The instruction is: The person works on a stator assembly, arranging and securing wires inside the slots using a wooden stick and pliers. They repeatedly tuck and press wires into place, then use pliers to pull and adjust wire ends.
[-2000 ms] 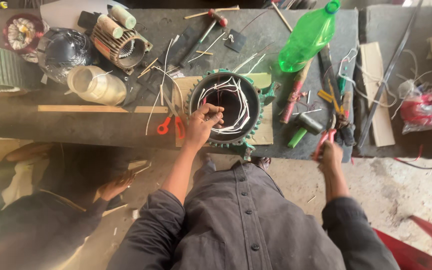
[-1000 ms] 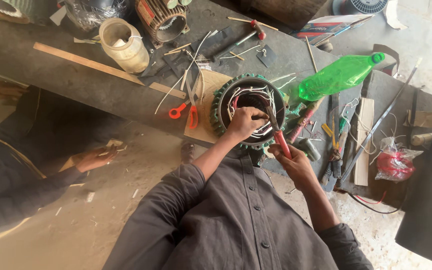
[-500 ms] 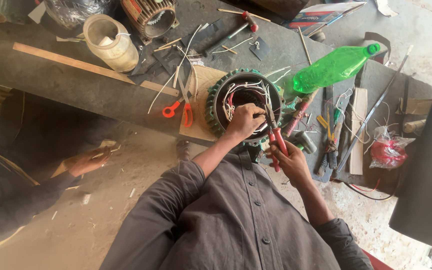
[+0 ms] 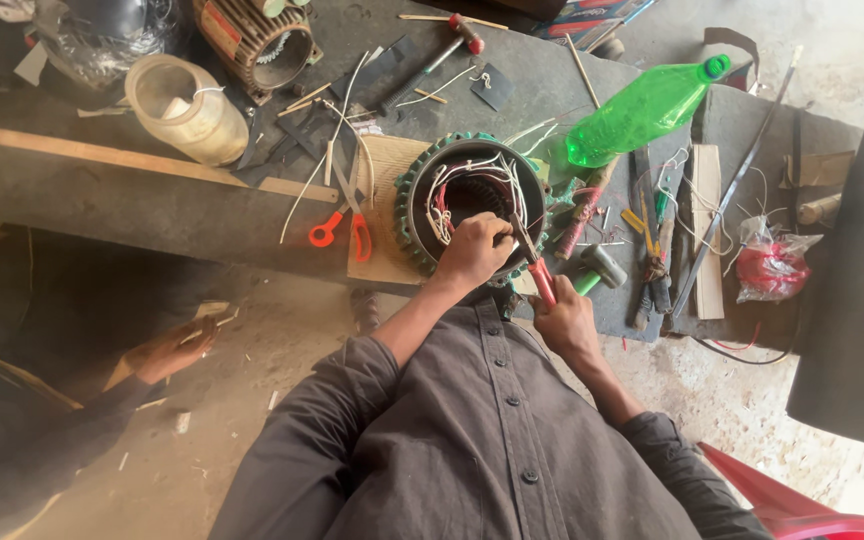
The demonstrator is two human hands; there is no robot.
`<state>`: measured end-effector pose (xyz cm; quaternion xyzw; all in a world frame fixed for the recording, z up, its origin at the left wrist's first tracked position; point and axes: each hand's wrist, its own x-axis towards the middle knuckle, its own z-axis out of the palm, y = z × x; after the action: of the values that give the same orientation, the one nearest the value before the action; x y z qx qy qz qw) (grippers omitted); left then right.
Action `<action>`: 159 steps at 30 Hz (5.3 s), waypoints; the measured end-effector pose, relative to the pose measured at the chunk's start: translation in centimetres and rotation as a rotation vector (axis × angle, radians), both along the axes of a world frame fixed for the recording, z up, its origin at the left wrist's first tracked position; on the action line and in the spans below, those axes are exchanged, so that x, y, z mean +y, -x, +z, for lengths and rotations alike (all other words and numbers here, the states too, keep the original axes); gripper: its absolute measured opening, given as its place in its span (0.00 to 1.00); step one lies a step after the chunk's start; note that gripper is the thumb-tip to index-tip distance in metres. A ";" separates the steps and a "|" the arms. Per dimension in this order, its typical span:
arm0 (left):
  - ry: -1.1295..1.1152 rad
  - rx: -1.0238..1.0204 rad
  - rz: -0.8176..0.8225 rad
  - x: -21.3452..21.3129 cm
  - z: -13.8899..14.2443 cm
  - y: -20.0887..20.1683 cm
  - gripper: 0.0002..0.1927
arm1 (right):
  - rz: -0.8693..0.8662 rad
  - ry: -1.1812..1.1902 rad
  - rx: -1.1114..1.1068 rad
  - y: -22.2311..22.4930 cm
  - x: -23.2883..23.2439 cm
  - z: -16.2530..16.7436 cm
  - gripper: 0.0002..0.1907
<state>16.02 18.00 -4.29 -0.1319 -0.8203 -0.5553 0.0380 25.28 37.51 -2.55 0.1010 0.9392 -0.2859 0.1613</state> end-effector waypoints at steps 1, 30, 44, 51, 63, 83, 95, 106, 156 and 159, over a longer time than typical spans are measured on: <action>-0.012 0.001 0.001 0.1 0.0 0.0 0.08 | -0.007 0.007 0.014 0.0 0.0 0.0 0.12; 0.005 -0.127 0.119 -0.9 2.9 -1.0 0.07 | -0.217 -0.276 0.190 5.9 15.6 1.3 0.15; 0.182 0.057 0.099 -3.2 1.3 -0.3 0.12 | -0.163 -0.200 0.348 4.7 15.7 -2.1 0.20; 0.007 -0.050 0.308 -6.5 -0.8 -1.9 0.11 | -0.167 -0.317 0.680 2.7 11.9 -3.8 0.20; 0.057 -0.214 0.168 -8.4 -1.1 -4.9 0.09 | -0.244 -0.372 0.777 7.8 12.3 -3.9 0.07; 0.050 -0.321 0.356 -1.2 2.5 -7.0 0.10 | -0.069 -0.219 -0.095 18.4 21.5 -4.3 0.15; 0.156 -0.080 0.307 0.7 2.5 -3.7 0.08 | -0.513 0.914 0.077 12.0 21.0 -0.2 0.13; 0.061 -0.062 -0.037 -5.6 -0.9 -1.8 0.11 | 0.354 0.382 -0.021 8.9 4.4 4.3 0.12; 0.263 0.300 0.015 -7.2 -4.7 -3.1 0.13 | 0.886 -0.330 0.096 9.3 -7.4 3.9 0.22; 0.212 0.330 0.039 -7.2 -4.9 -3.1 0.18 | 0.955 -0.185 0.392 9.4 -8.5 2.6 0.18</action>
<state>19.17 10.81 -9.18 -0.2086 -0.8592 -0.4356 0.1687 15.83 28.97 0.00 -0.3801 0.9144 -0.1099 0.0852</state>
